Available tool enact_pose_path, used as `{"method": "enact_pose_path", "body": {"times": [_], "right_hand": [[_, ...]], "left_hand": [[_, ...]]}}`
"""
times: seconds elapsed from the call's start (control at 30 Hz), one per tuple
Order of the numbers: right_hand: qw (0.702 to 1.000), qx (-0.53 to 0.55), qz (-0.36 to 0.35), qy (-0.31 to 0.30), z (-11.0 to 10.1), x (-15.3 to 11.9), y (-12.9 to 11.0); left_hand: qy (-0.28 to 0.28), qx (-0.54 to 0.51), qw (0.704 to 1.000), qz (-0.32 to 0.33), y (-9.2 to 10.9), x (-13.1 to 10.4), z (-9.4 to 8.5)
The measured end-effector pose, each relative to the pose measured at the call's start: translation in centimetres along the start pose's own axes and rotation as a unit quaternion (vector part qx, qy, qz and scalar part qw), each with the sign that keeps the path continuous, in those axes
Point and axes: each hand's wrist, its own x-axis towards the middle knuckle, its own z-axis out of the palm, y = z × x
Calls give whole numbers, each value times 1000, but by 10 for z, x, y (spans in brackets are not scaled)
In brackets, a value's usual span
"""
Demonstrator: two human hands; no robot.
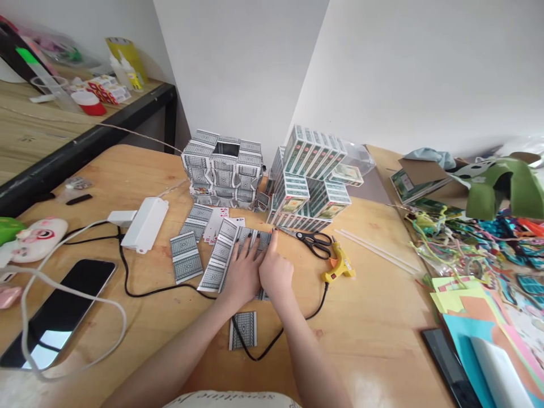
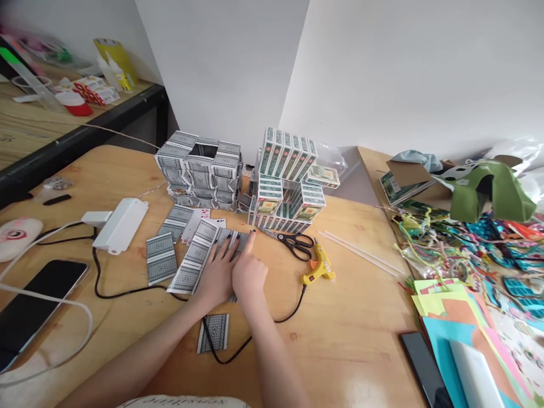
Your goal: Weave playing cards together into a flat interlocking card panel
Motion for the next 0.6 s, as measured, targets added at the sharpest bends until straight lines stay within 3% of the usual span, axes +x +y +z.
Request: {"method": "enact_pose_path", "body": {"times": [0.17, 0.37, 0.5, 0.6], "right_hand": [[1000, -29, -4, 0, -1, -1, -20], [999, -33, -5, -3, -2, -1, -20], [1000, -7, -2, -1, -5, -2, -10], [999, 26, 0, -29, -10, -3, 4]], "left_hand": [[-4, 21, 1000, 2, -2, -1, 2], [-15, 19, 1000, -8, -2, -1, 3], [-39, -44, 998, -22, 1, 0, -1], [-67, -149, 986, -40, 4, -2, -20]]}}
